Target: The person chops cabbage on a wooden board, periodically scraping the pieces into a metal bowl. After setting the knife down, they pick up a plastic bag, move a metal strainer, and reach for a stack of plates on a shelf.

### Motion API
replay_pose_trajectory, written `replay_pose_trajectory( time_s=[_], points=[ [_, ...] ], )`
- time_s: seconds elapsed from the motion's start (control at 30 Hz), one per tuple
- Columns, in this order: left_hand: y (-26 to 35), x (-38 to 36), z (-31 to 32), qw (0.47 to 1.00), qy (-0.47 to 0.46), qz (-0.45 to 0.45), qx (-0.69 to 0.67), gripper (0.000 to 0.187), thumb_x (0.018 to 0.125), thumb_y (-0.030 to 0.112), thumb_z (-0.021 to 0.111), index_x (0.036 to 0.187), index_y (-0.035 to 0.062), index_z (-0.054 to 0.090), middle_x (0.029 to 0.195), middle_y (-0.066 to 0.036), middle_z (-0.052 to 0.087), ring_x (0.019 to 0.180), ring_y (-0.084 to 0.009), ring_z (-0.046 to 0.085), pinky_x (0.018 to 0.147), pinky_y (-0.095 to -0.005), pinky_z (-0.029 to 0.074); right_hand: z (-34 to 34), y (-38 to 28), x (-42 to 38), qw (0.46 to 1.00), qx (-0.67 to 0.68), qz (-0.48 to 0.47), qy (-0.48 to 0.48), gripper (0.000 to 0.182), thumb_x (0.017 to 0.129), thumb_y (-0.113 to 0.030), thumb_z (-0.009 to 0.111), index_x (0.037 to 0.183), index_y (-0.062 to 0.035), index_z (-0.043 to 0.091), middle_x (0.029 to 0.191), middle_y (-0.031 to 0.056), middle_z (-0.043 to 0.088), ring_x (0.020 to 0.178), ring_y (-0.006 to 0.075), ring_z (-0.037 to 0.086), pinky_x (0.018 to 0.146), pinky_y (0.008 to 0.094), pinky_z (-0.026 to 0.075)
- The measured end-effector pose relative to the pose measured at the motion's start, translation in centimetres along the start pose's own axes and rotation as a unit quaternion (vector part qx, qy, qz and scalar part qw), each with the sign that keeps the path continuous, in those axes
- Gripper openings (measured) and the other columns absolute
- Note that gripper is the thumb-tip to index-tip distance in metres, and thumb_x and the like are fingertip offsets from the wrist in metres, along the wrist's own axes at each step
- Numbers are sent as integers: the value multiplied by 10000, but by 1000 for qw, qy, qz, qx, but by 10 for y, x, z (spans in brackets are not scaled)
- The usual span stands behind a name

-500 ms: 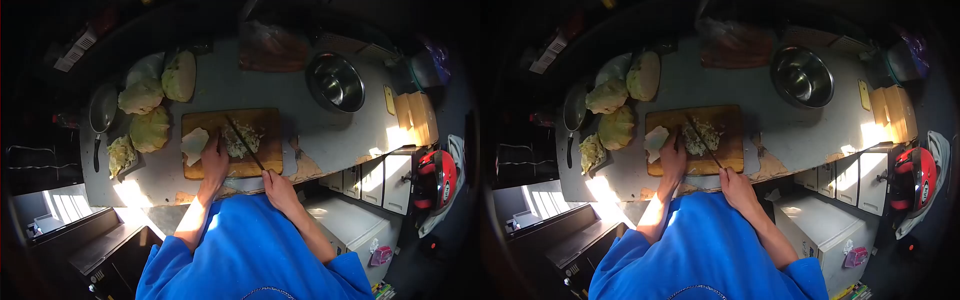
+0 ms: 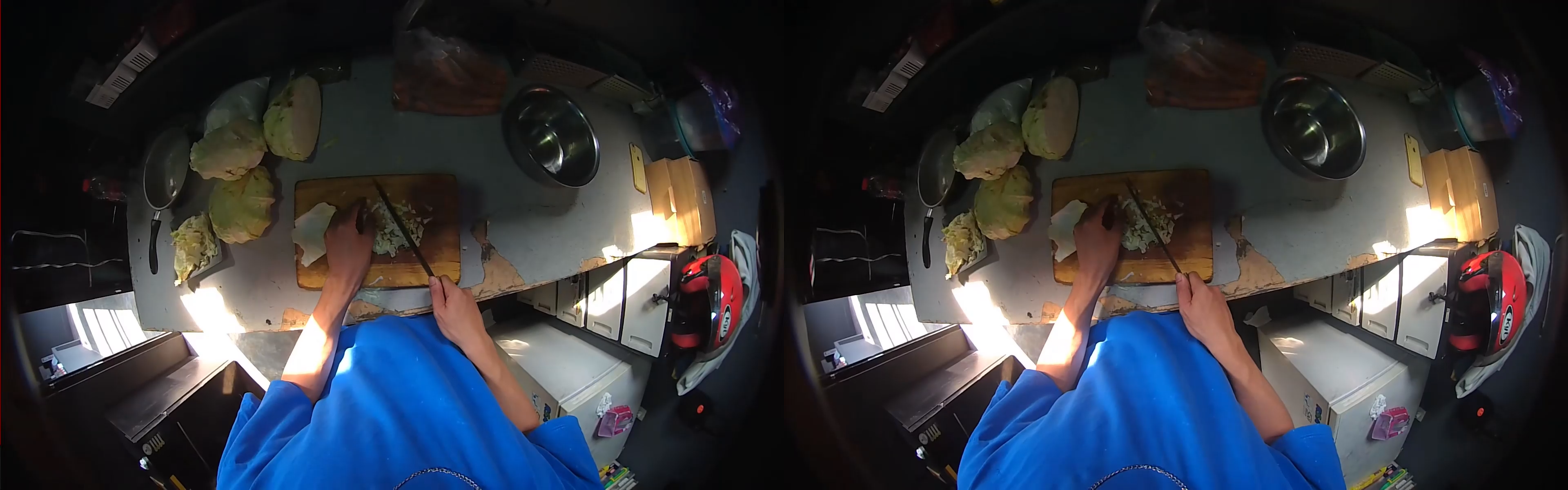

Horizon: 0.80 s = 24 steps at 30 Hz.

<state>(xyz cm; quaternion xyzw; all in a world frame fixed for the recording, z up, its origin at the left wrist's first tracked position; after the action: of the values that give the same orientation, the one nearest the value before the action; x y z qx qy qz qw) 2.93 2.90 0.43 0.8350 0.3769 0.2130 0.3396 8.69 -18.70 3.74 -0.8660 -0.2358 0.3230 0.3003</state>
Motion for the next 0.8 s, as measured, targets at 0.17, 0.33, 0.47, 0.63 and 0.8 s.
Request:
replay_pose_trajectory(
  time_s=[0.17,0.33,0.47,0.63,0.8],
  points=[
    [-2,2,5,998,-41,50,20,265,899,105,621,1128,3,705,1053,-212,695,966,-404,659,857,-459,527,-7,10,2,999,24,27,8,438,1070,-359,439,934,28,592,761,320,632,810,528,620,729,564,480],
    [-4,5,11,996,-49,63,29,211,897,102,632,1061,-2,714,1081,-216,687,982,-401,650,863,-464,519,-11,20,4,998,47,34,16,427,1067,-361,465,931,22,596,728,291,606,748,493,610,680,514,462],
    [-1,-1,1,995,-16,98,18,191,921,122,643,1046,2,721,999,-214,709,911,-389,675,809,-436,536,-17,10,4,997,52,50,-22,417,1062,-362,465,936,15,591,783,292,650,805,508,627,736,545,484],
    [15,-21,-30,993,-53,-10,-102,182,926,138,702,1034,-3,743,887,-169,738,753,-273,718,683,-341,547,-1,-2,7,998,-7,-48,48,318,1030,-309,533,1105,-19,642,878,248,651,819,460,635,737,510,498],
    [8,-46,-34,973,-63,-88,-202,160,906,92,730,1018,-18,762,869,-143,748,732,-179,714,657,-283,537,13,-6,14,987,-35,-126,93,345,958,-196,643,1272,-54,658,1052,211,605,949,416,608,809,471,503]
  ],
)
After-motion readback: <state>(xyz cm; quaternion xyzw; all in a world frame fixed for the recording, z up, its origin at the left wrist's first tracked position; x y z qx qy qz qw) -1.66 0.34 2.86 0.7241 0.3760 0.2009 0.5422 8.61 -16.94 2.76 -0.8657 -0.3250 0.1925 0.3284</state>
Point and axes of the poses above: each hand's wrist, its own x-axis towards the middle knuckle, its own z-axis out of the palm, y = z × x, the point moved 2 cm from there along x, towards the middle knuckle
